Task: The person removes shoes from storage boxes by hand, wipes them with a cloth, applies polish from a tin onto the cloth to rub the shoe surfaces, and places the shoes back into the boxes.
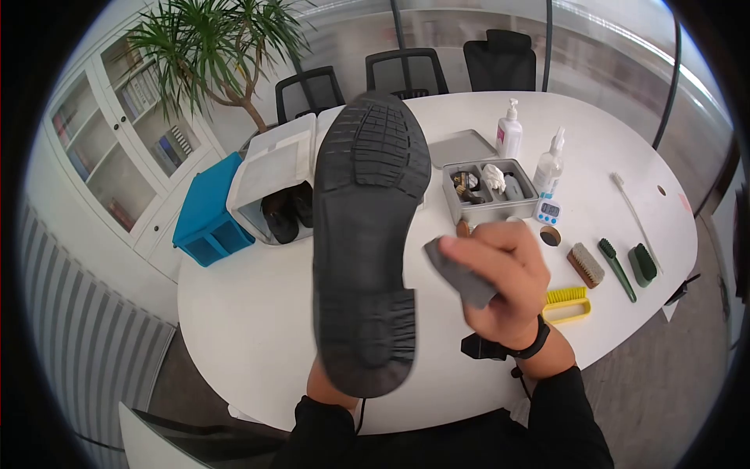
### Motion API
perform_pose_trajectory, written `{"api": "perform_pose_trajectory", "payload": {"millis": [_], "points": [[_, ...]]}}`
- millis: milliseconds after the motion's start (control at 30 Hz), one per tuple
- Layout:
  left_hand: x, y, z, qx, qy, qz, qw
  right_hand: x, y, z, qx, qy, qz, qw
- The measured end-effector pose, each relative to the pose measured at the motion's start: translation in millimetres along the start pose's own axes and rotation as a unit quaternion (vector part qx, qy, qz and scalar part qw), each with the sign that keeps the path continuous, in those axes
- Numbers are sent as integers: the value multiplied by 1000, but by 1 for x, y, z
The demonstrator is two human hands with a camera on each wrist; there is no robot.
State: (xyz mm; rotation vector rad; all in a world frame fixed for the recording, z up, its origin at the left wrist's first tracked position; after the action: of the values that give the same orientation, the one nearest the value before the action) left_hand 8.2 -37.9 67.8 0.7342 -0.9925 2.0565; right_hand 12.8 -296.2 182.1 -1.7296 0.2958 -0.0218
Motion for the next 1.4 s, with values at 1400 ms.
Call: {"api": "perform_pose_trajectory", "payload": {"millis": [1400], "points": [[-11,1,12,-16,54,-56,997,0,-5,4,-163,-99,8,982]]}}
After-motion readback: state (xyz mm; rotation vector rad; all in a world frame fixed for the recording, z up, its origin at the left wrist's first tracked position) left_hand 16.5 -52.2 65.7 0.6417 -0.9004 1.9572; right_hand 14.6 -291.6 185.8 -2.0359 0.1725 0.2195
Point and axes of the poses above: each hand's wrist, its own y-axis away from the middle knuckle, its own z-axis out of the palm, x = y × z, the point moved 7 cm from there along -y, towards the middle knuckle, and after that the axes turned 1 degree about y, right-handed, at the moved point
